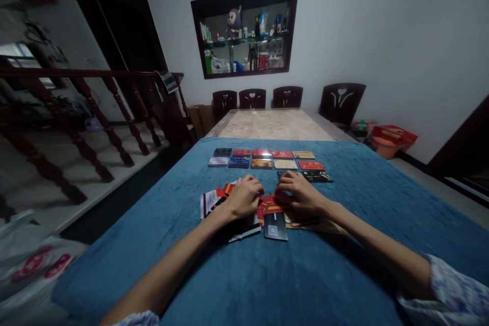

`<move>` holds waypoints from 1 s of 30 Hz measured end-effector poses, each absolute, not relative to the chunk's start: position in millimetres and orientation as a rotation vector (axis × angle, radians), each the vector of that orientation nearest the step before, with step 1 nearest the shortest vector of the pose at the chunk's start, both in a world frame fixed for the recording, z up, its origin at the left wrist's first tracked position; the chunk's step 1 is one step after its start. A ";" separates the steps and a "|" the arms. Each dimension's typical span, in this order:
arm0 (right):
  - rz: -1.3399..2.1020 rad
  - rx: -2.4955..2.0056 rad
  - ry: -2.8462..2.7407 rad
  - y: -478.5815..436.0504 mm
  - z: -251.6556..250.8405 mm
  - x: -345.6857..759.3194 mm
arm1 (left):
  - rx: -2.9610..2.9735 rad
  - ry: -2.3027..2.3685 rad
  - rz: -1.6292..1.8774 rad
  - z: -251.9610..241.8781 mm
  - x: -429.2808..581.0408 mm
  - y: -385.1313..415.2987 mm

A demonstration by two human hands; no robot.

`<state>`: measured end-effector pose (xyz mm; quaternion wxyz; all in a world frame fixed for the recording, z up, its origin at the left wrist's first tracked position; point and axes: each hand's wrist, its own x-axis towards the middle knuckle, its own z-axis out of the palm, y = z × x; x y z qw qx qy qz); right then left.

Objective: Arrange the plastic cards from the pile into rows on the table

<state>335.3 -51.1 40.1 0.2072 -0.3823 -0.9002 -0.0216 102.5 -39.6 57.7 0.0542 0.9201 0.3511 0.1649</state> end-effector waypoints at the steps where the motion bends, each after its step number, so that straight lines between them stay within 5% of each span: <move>1: -0.036 -1.042 -2.517 -54.1 39.2 336.8 | 2.816 1.022 0.465 57.8 105.2 -44.8; 30: 0.052 -1.433 -2.573 -51.0 42.2 352.2 | 2.781 1.033 0.200 52.5 140.2 -33.0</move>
